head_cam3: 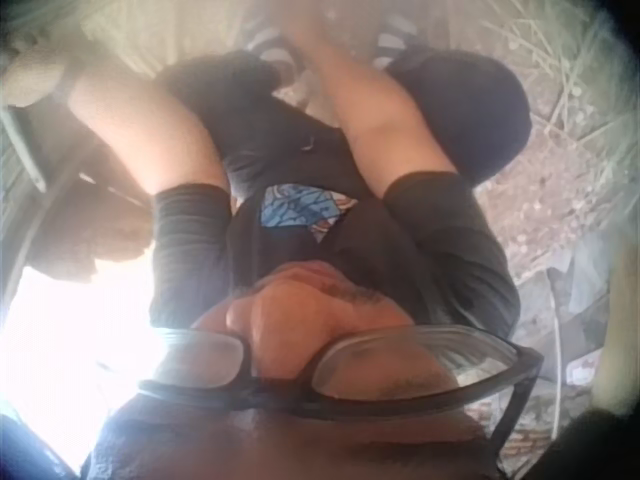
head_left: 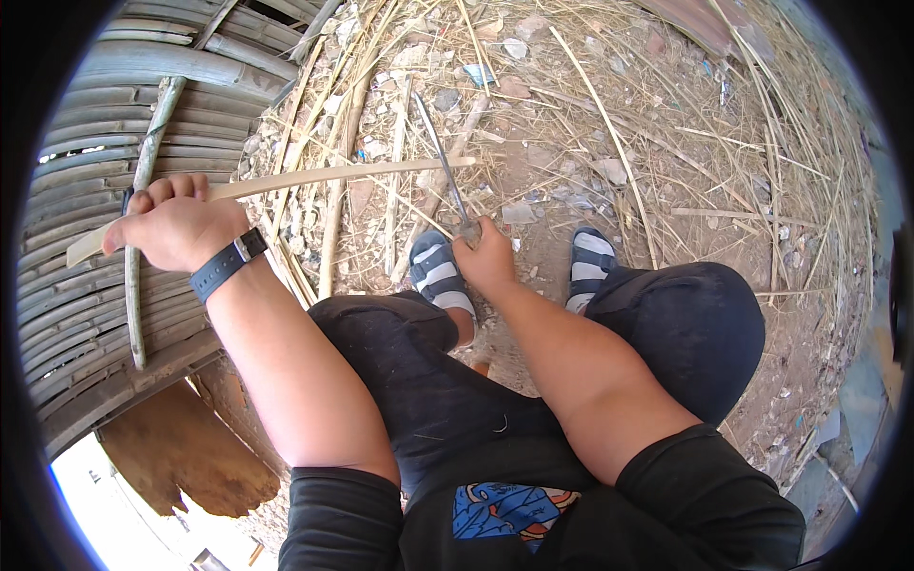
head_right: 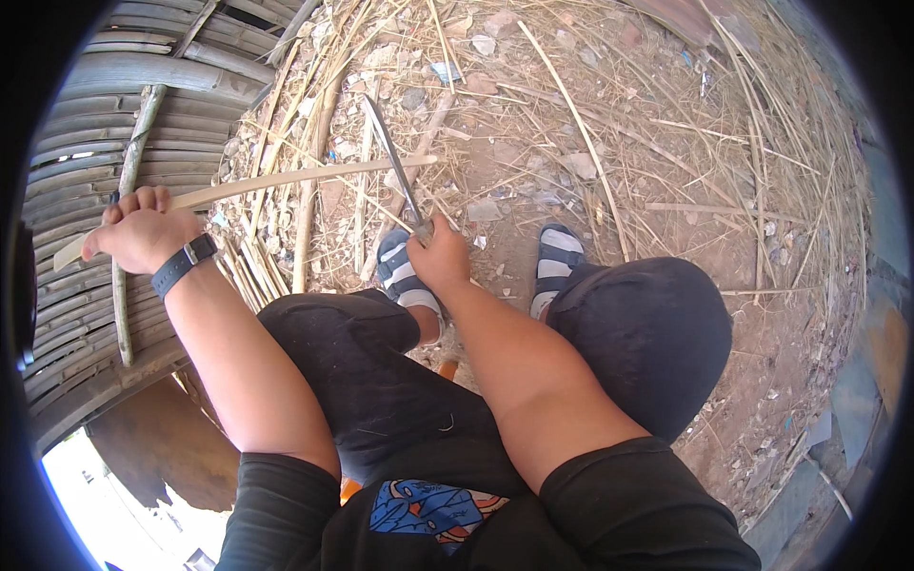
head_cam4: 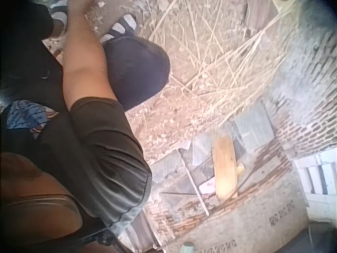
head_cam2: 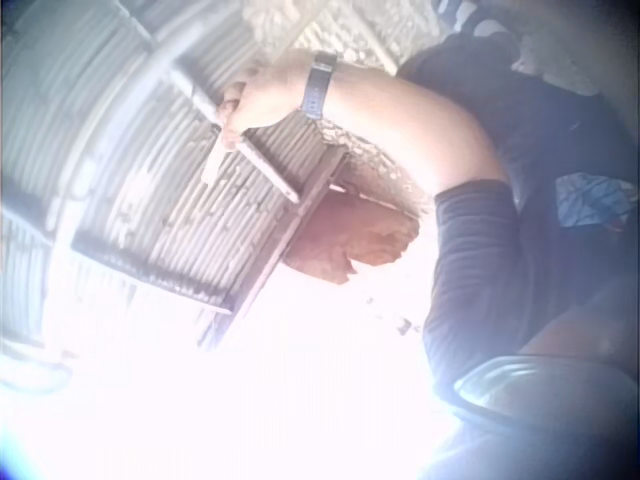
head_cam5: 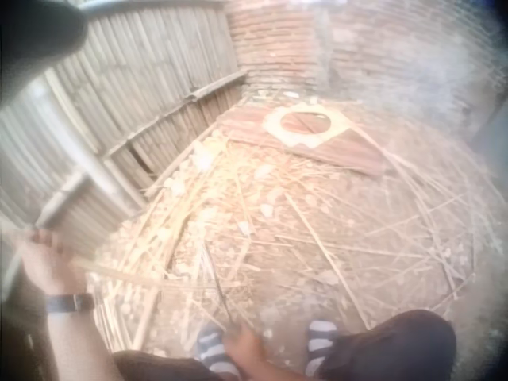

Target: The person holds a long bamboo strip in their left hand and uses a curved knife in their right hand to shave thin layers off the strip. The person repeatedly strokes the knife along the bamboo to thin it, with shavings falling onto the ground.

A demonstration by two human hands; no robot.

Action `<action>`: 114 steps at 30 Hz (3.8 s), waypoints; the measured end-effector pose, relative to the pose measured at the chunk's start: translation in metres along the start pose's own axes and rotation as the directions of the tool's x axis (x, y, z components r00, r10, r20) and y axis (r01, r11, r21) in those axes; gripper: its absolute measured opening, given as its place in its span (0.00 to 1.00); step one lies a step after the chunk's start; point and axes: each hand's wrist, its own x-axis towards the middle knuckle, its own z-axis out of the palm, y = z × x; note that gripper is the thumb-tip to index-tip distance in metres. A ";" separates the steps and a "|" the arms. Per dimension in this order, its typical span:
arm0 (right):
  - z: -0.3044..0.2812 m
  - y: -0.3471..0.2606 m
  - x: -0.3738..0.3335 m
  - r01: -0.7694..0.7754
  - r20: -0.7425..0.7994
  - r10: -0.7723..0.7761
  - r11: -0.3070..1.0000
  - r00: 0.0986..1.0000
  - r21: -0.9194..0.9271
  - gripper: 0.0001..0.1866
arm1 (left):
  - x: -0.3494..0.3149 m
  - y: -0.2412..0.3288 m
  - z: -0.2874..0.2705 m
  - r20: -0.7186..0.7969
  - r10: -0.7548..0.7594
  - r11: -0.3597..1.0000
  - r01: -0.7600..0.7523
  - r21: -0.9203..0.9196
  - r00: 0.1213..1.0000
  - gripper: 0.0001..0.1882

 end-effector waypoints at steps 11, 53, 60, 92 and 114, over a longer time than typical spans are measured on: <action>-0.015 0.002 0.012 -0.284 -0.183 0.261 0.952 0.948 -0.113 0.29 | -0.043 -0.037 0.022 0.203 -0.082 0.997 0.081 0.015 0.976 0.36; -0.019 0.061 0.007 -0.398 -0.196 0.360 0.891 0.912 -0.218 0.24 | -0.042 -0.059 0.027 0.182 -0.103 0.995 0.099 0.032 0.978 0.35; -0.020 0.037 0.024 -0.279 -0.163 0.249 0.941 0.955 -0.194 0.26 | -0.051 -0.055 0.028 0.247 -0.054 0.997 0.040 0.063 0.968 0.36; -0.011 0.063 0.007 -0.213 -0.065 0.207 0.969 0.976 -0.127 0.29 | -0.043 -0.046 0.022 0.216 0.132 0.991 -0.136 0.004 0.967 0.38; -0.018 -0.005 0.025 -0.086 -0.340 0.084 0.996 0.937 0.012 0.26 | -0.061 -0.052 0.030 0.311 0.078 0.995 -0.095 0.040 0.947 0.33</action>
